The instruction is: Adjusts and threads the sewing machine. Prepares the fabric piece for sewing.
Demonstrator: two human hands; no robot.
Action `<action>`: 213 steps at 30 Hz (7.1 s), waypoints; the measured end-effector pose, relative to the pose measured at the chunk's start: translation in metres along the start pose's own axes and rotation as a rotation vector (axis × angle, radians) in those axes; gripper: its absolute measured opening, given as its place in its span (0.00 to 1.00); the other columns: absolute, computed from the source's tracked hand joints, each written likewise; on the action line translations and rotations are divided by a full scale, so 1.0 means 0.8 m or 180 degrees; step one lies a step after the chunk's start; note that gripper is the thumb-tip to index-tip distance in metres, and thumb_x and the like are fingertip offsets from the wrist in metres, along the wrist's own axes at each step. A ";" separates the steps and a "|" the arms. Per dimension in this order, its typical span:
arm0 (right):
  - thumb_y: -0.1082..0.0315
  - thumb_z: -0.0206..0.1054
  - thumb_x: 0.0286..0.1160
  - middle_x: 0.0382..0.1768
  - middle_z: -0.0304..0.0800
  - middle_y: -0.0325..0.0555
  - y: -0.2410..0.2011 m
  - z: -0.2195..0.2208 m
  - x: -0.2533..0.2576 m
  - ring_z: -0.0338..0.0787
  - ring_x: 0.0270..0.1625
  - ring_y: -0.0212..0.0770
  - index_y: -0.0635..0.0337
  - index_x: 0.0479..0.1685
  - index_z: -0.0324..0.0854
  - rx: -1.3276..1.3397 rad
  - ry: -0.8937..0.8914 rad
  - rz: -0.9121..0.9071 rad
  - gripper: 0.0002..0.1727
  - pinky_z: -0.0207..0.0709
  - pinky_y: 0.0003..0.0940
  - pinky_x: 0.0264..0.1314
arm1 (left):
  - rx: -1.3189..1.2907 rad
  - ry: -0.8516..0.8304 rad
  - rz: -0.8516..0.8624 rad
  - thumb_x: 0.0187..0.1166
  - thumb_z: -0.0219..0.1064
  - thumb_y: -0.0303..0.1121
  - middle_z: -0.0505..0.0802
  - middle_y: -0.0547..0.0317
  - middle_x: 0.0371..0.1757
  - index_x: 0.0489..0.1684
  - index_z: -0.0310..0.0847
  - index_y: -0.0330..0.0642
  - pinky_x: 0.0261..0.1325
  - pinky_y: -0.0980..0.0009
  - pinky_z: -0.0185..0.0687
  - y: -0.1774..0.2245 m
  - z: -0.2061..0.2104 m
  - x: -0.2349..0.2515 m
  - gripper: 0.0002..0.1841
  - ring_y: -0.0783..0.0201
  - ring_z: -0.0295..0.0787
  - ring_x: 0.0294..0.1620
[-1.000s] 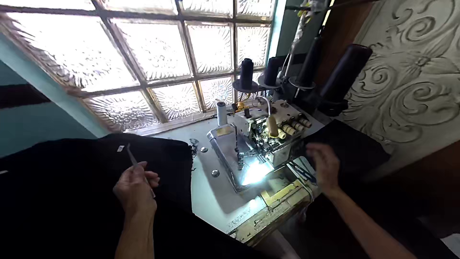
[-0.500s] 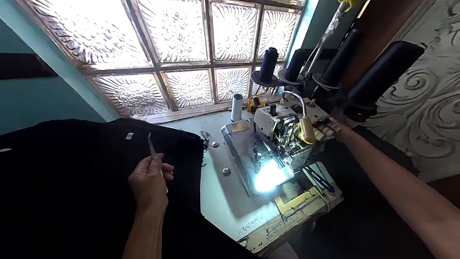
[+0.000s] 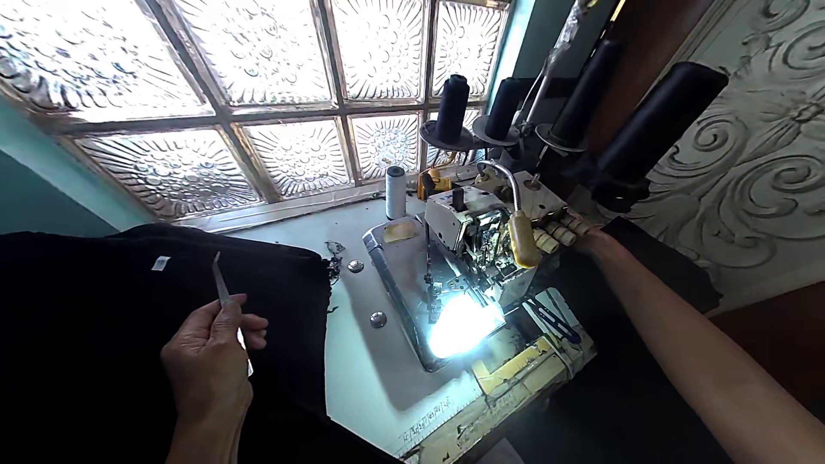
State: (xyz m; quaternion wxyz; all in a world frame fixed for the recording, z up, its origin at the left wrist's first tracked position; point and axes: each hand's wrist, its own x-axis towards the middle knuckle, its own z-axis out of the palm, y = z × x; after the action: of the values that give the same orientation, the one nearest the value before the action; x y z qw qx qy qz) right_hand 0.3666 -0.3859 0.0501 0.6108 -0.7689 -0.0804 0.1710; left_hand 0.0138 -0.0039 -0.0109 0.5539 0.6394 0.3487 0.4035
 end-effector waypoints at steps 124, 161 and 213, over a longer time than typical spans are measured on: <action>0.75 0.63 0.70 0.56 0.85 0.39 0.007 0.161 -0.221 0.86 0.60 0.27 0.58 0.35 0.83 0.0518 -0.0304 -0.2424 0.04 0.84 0.22 0.60 | 0.0415 -0.0243 0.0292 0.92 0.52 0.32 0.85 0.76 0.22 0.59 0.77 0.33 0.24 0.87 0.79 0.003 -0.003 0.002 0.12 0.84 0.81 0.17; 0.73 0.59 0.81 0.29 0.89 0.33 0.108 0.106 -0.270 0.91 0.32 0.28 0.67 0.59 0.78 0.0314 -0.0038 -0.0572 0.13 0.88 0.25 0.43 | 0.0429 -0.0265 0.0295 0.93 0.53 0.34 0.85 0.75 0.21 0.58 0.77 0.32 0.24 0.86 0.79 -0.001 -0.001 0.006 0.13 0.84 0.80 0.17; 0.61 0.59 0.90 0.42 0.93 0.60 0.095 -0.025 -0.315 0.91 0.48 0.62 0.60 0.56 0.89 -0.2708 0.0487 0.0573 0.16 0.77 0.65 0.54 | 0.0464 -0.0360 0.0258 0.94 0.47 0.28 0.83 0.75 0.20 0.57 0.73 0.28 0.23 0.86 0.79 0.017 0.000 -0.004 0.12 0.84 0.81 0.16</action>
State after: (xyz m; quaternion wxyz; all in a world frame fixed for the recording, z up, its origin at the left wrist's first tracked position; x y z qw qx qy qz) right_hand 0.1334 -0.5062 0.0218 0.2267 -0.9663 -0.0309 0.1178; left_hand 0.0121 -0.0087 0.0024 0.5079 0.7133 0.3192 0.3624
